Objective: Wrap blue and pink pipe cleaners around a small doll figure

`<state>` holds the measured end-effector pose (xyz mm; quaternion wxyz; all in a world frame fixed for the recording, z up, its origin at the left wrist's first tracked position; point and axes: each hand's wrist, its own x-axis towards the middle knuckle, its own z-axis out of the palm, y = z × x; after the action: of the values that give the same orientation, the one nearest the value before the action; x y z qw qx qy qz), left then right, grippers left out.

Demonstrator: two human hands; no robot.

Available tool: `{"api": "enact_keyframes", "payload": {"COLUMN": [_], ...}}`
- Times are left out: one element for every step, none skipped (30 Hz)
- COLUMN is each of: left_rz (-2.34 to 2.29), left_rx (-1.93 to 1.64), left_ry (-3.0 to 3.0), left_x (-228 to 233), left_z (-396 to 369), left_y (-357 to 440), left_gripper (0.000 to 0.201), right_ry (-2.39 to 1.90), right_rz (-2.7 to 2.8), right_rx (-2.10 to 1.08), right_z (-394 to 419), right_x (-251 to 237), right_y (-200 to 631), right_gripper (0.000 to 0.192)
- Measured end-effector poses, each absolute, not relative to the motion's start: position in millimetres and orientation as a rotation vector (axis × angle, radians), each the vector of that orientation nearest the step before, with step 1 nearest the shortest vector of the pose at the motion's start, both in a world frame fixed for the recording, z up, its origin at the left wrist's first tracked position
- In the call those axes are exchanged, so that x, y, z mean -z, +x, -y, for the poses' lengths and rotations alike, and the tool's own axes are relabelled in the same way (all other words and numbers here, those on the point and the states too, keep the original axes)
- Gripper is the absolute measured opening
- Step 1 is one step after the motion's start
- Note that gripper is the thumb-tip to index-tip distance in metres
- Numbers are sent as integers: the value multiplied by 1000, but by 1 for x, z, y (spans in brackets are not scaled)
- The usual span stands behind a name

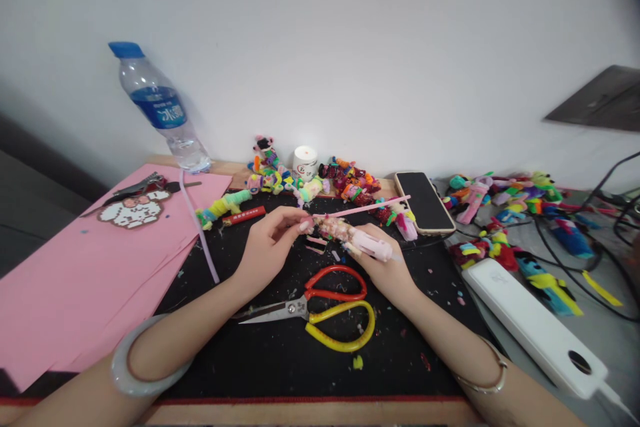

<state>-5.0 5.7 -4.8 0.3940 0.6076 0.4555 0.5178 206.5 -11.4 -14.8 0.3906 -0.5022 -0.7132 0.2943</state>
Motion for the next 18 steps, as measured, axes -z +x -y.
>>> {"api": "enact_keyframes", "payload": {"left_rz": [-1155,-1153,-1150,-1146,-1143,-1141,-1140,-1141,-1141,-1140,-1139,-1137,-1136,-1137,-1139,-1141,-1143,-1143], "left_rx": [-1315,-1318,-1320,-1320,-1319,-1318,-1318,-1318,-1319,-1319,-1319,-1318,-1315,-1316,-1316,-1316,-1316,-1318], "left_ry": [1537,1529,1522,1516,1511,1508,1506,1506,1506,1507,1508,1508,1507,1505,1502,1498,1493,1489], "left_x": [5,5,5,5,5,5,4,4,4,4,3,3,3,3,3,3,4,4], "left_z": [-6,-6,-6,-6,-6,-6,-6,-6,-6,-6,-6,-6,-6,-6,-6,-6,-6,-6], "left_y": [-5,-5,-5,-5,-5,-6,-6,-6,-6,-6,-6,-6,-6,-6,-6,-6,-6,-6], "left_gripper": [15,15,15,15,15,15,15,15,14,14,13,13,13,13,13,14,14,14], "right_ry": [-1278,-1281,-1286,-1289,-1293,-1293,-1291,-1288,-1285,-1281,-1278,-1275,-1274,-1274,-1274,-1275,-1276,-1277], "right_rz": [1812,1813,1813,1812,1810,1809,1808,1805,1803,1803,1803,1804,1805,1806,1805,1804,1803,1801], "right_rx": [-746,-744,-742,-740,-740,-744,-746,-746,-743,-740,-738,-736,-735,-735,-736,-735,-734,-734], "right_z": [12,12,12,12,12,12,12,12,12,12,12,12,12,12,12,12,12,12], "right_x": [14,14,14,13,13,12,12,12,12,12,12,12,12,12,11,11,11,11], "right_y": [206,206,206,206,205,205,205,205,205,205,205,205,205,205,205,204,204,204], "right_gripper": [10,10,9,9,10,10,11,10,9,8,7,6,6,6,6,6,6,7]}}
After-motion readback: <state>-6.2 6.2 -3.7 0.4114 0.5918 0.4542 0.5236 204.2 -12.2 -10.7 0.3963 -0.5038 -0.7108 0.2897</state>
